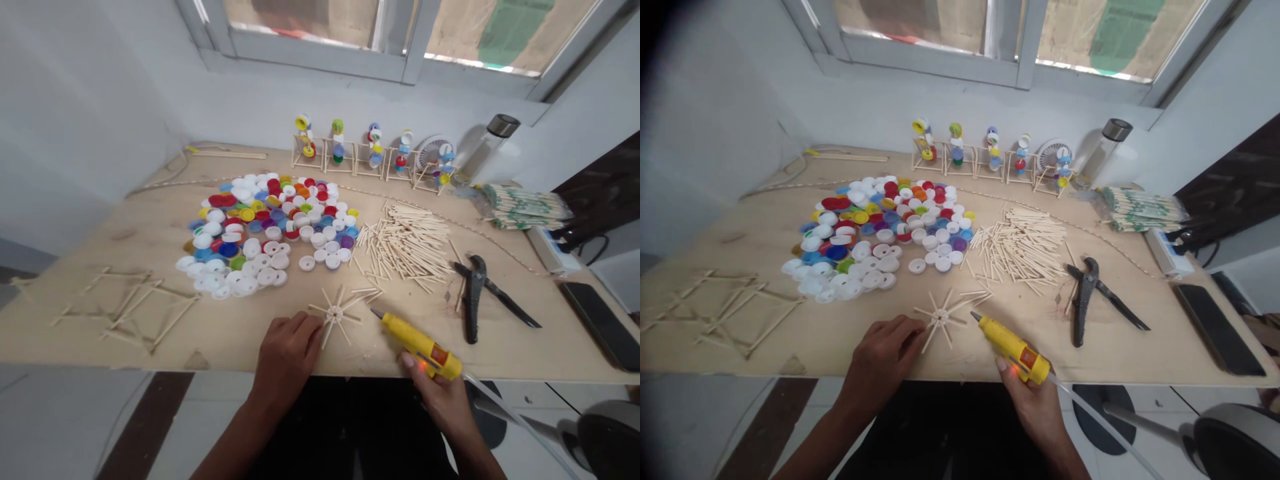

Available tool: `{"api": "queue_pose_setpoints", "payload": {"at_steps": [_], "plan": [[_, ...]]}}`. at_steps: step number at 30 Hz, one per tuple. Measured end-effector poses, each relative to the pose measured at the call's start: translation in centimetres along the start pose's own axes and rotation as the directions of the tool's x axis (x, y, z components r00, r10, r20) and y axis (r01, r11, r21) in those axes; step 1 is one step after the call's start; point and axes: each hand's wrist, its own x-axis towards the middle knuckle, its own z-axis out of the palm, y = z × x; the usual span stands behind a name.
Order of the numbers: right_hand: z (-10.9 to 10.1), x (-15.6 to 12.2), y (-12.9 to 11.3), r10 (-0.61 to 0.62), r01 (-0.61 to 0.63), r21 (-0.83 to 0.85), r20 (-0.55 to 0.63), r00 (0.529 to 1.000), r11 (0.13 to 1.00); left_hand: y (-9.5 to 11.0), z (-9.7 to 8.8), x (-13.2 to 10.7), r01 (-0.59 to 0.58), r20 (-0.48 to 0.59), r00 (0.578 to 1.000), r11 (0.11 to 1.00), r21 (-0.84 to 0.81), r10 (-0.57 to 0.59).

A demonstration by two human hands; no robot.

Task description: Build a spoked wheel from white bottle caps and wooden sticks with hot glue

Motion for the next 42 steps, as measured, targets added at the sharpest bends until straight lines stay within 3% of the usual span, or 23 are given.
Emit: {"api": "queue_pose_setpoints", "payload": {"at_steps": [6,10,13,15,17,20,24,34,42], "plan": [[-2.3,0.9,-0.9,-0.001,0.002,-0.052,0.02,1.0,0.999,-0.7,0.5,-0.3,-0.026,-0.01,1.0,1.0,0.004,0.026],[-5.8,2.3,0.3,-0.062,0.044,-0.157,-0.112,0.992,0.987,-0.7,0.6,-0.1,-0.052,-0.042,0.998,0.999,0.001,0.052],[-8.9,4.0,1.8,-0.167,0.082,-0.317,-0.251,0.953,0.945,-0.6,0.5,0.0,-0.053,-0.051,0.997,0.999,0.006,0.053],[-10.7,5.5,2.6,-0.258,0.123,-0.507,-0.206,0.944,0.853,-0.7,0.5,0.1,-0.044,-0.044,0.998,0.999,0.008,0.044],[-12.3,7.1,3.2,-0.38,0.157,-0.714,-0.163,0.911,0.683,-0.7,0.4,0.0,-0.036,-0.03,0.999,0.999,0.007,0.036],[-14.2,9.1,4.1,-0.473,0.199,-0.802,-0.116,0.873,0.564,-0.7,0.4,-0.1,-0.029,-0.024,0.999,1.0,0.001,0.029],[-15.8,10.7,5.0,-0.574,0.368,-0.882,0.144,0.806,0.295,-0.5,0.3,-0.1,-0.021,-0.029,0.999,1.0,0.012,0.021],[-17.3,10.9,5.8,-0.496,0.404,-0.902,0.285,0.821,0.151,-0.4,0.2,-0.1,-0.005,-0.008,1.0,1.0,0.008,0.005],[-19.1,9.1,6.6,-0.602,0.482,-0.869,0.328,0.728,0.11,-0.3,0.3,-0.2,0.019,0.019,1.0,1.0,-0.022,-0.018]]}}
